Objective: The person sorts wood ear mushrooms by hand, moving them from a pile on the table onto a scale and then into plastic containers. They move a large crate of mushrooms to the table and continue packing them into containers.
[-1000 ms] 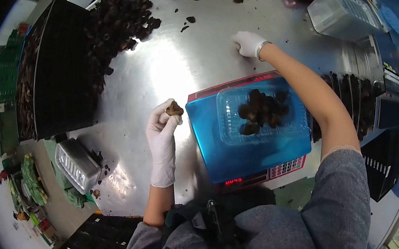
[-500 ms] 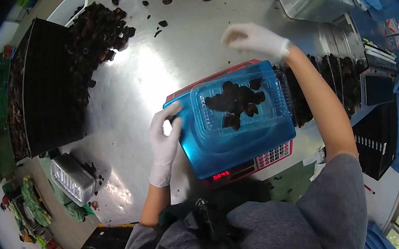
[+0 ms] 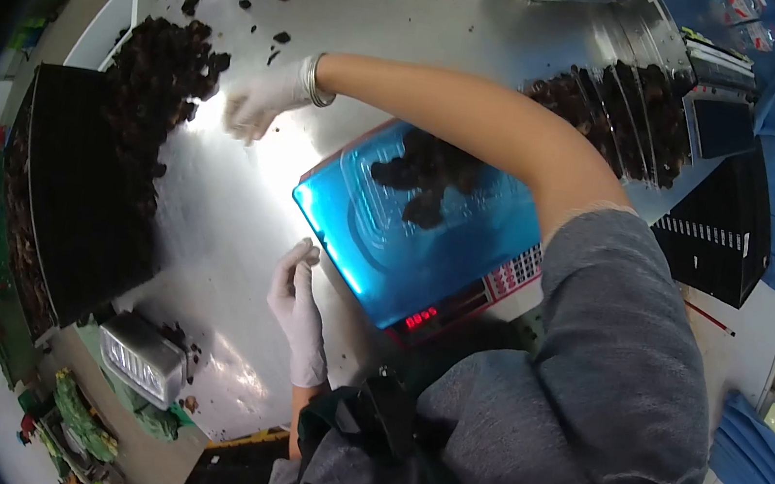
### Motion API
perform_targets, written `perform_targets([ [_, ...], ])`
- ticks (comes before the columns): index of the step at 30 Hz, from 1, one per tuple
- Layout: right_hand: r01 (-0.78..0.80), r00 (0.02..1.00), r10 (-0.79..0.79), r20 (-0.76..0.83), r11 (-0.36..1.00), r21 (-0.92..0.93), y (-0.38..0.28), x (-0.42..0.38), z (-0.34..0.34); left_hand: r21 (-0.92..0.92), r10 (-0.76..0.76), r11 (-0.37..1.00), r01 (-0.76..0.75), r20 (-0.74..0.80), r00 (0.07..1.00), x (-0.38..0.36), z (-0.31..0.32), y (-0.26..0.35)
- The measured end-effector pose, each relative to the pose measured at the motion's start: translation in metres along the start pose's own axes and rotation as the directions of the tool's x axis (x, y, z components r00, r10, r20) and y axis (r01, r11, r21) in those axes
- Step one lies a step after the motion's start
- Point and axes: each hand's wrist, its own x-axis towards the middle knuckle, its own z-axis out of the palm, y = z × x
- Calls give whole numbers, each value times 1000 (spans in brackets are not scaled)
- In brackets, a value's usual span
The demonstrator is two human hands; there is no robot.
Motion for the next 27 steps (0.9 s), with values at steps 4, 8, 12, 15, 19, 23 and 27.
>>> perform_targets([
  [4,133,971,-173,-164,964,-230,-77,-101,30,-116,-101,988,99,-13,995,-7,-2,9],
  [8,-74,738,-158,-656,947,-311,-68,-217,41,-131,-85,988,77,-56,995,-16,-3,-20],
  [12,-149,276,-205,-939,956,-253,-6,-322,68,-122,-83,988,92,78,993,-35,24,-10],
  [15,-212,95,-162,-982,961,-179,44,-361,105,-69,-50,996,53,49,998,-41,39,-13],
  [19,-256,65,-73,-995,963,-87,76,-351,130,-21,-7,1000,8,31,999,-44,42,-17],
  [23,-296,98,-7,-995,954,-36,65,-335,121,47,14,999,-13,-6,1000,-45,40,-27],
  [27,-335,193,27,-981,941,-40,60,-332,135,93,-3,996,12,-91,996,-58,41,-17],
])
